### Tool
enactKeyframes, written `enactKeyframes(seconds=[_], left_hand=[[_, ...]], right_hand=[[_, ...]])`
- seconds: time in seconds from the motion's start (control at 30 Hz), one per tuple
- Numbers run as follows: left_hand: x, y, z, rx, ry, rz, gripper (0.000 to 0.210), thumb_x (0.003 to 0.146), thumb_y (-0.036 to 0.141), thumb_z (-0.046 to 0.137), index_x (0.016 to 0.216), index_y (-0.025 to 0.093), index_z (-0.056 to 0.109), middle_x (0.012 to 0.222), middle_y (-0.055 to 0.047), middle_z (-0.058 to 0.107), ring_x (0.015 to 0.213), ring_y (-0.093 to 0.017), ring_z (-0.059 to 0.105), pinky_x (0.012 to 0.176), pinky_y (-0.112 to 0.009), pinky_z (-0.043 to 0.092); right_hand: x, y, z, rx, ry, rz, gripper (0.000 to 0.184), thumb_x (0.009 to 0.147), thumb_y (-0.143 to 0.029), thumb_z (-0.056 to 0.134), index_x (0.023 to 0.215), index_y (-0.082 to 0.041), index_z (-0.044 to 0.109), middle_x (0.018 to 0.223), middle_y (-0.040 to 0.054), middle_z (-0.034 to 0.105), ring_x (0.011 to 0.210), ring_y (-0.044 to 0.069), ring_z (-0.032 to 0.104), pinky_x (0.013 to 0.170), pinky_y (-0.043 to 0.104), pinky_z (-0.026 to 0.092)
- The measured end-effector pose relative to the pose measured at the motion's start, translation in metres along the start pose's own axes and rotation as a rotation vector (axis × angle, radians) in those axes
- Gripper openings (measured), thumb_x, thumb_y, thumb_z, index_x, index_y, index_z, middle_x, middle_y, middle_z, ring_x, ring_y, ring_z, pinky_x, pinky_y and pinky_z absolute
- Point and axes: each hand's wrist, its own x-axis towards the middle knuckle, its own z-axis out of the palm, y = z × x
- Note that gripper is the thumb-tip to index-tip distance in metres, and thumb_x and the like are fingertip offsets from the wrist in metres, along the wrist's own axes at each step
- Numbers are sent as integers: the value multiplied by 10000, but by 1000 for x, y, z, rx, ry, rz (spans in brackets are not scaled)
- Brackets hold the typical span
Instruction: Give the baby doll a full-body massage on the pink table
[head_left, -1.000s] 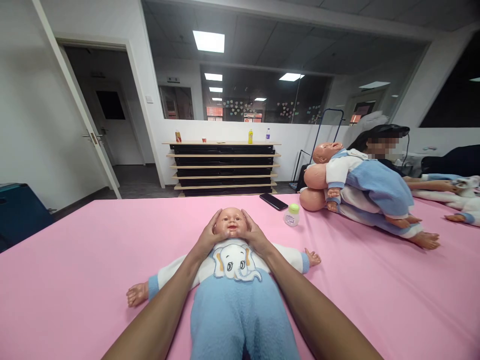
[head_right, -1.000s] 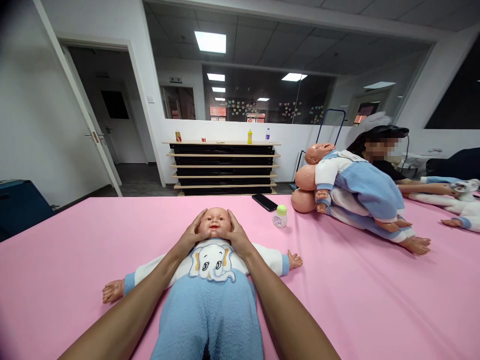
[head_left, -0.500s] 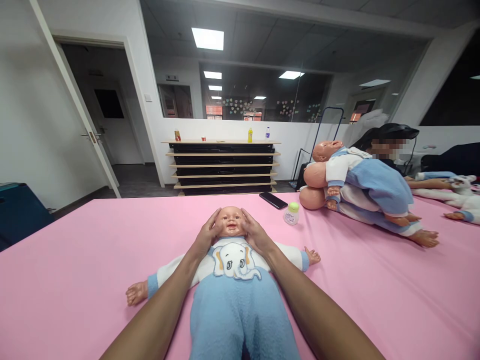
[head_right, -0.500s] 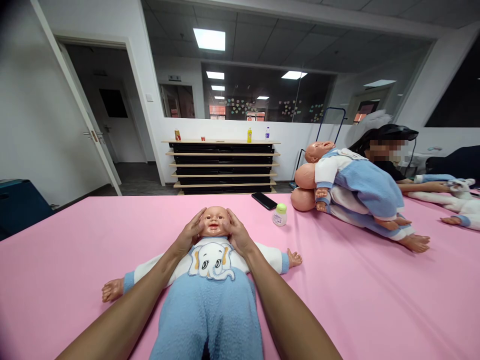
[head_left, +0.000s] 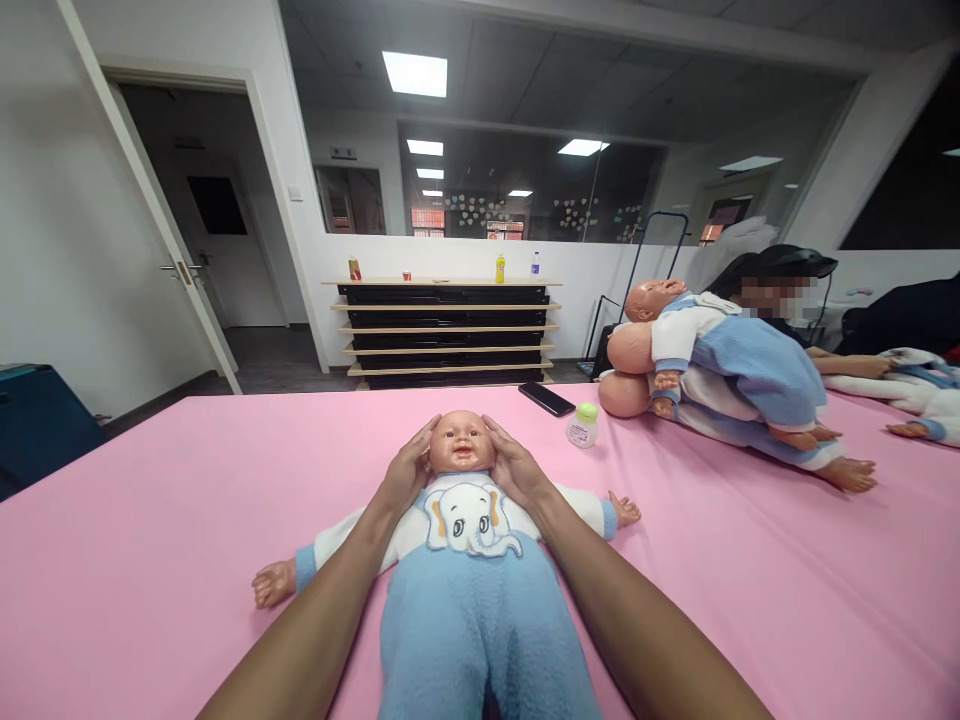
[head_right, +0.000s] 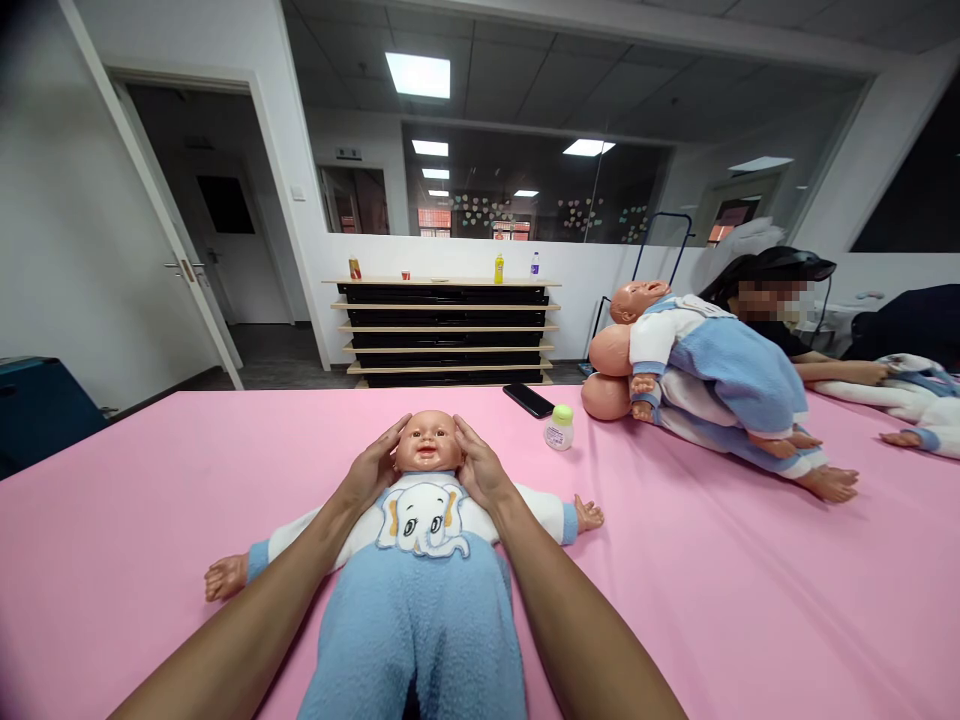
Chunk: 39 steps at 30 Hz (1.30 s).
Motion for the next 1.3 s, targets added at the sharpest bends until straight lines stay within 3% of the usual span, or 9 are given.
enactKeyframes(seconds=[0.2, 0.4, 0.57, 0.63, 0.77, 0.9, 1.1, 1.3], left_hand=[[-5, 2, 2, 255, -101, 120, 1084, 602, 249, 871, 1514, 237, 284, 1505, -107, 398, 1349, -322, 425, 1099, -383, 392], [-2, 0, -1, 154, -103, 77, 973, 668, 273, 830, 1498, 257, 323, 1498, -95, 414, 1332, -309, 452, 1090, -397, 404], [1, 0, 1, -36, -17, -10, 748, 814, 562, 629, 1455, 236, 420, 1475, -129, 438, 1248, -330, 530, 1000, -450, 482], [0, -1, 2, 34, -32, 34, 809, 774, 530, 695, 1467, 241, 395, 1480, -124, 431, 1273, -328, 508, 1024, -438, 466], [-2, -2, 1, 286, -98, 148, 1108, 585, 274, 883, 1514, 253, 279, 1505, -110, 392, 1346, -322, 429, 1102, -405, 389], [-1, -3, -1, 274, -93, 135, 1050, 620, 292, 860, 1506, 246, 299, 1508, -116, 388, 1338, -327, 438, 1106, -433, 379], [4, -6, -4, 122, -43, 84, 847, 769, 493, 712, 1484, 211, 356, 1455, -153, 454, 1302, -352, 472, 1066, -481, 410], [1, -6, -3, 335, -90, 183, 1104, 566, 273, 889, 1501, 239, 304, 1497, -135, 395, 1349, -334, 420, 1108, -449, 369]], right_hand=[[-3, 8, -3, -341, 60, -75, 1109, 581, -192, 879, 1501, -289, 267, 1535, 40, 350, 1395, 275, 374, 1164, 452, 316], [0, 5, -3, -117, 4, -10, 1067, 621, -188, 852, 1506, -262, 260, 1497, 80, 411, 1331, 285, 465, 1135, 466, 368], [5, 5, -2, 3, 32, -38, 721, 809, -392, 709, 1437, -218, 401, 1456, 82, 469, 1354, 245, 442, 1145, 431, 360], [4, 7, -3, -65, 40, -57, 779, 771, -378, 750, 1446, -230, 389, 1472, 76, 448, 1355, 252, 438, 1139, 434, 367], [-1, 9, -5, -279, 53, -76, 1067, 584, -197, 879, 1485, -267, 310, 1536, 58, 348, 1371, 275, 412, 1143, 436, 358], [-1, 5, -2, -195, 41, -18, 1071, 596, -188, 868, 1492, -261, 286, 1516, 73, 380, 1339, 274, 456, 1124, 446, 384], [2, -1, 3, -13, 21, -31, 726, 800, -413, 713, 1426, -200, 414, 1460, 99, 459, 1335, 250, 464, 1132, 424, 374], [-2, 5, -2, -274, 51, -58, 1066, 577, -198, 879, 1483, -262, 320, 1520, 63, 375, 1357, 279, 429, 1137, 428, 363]])
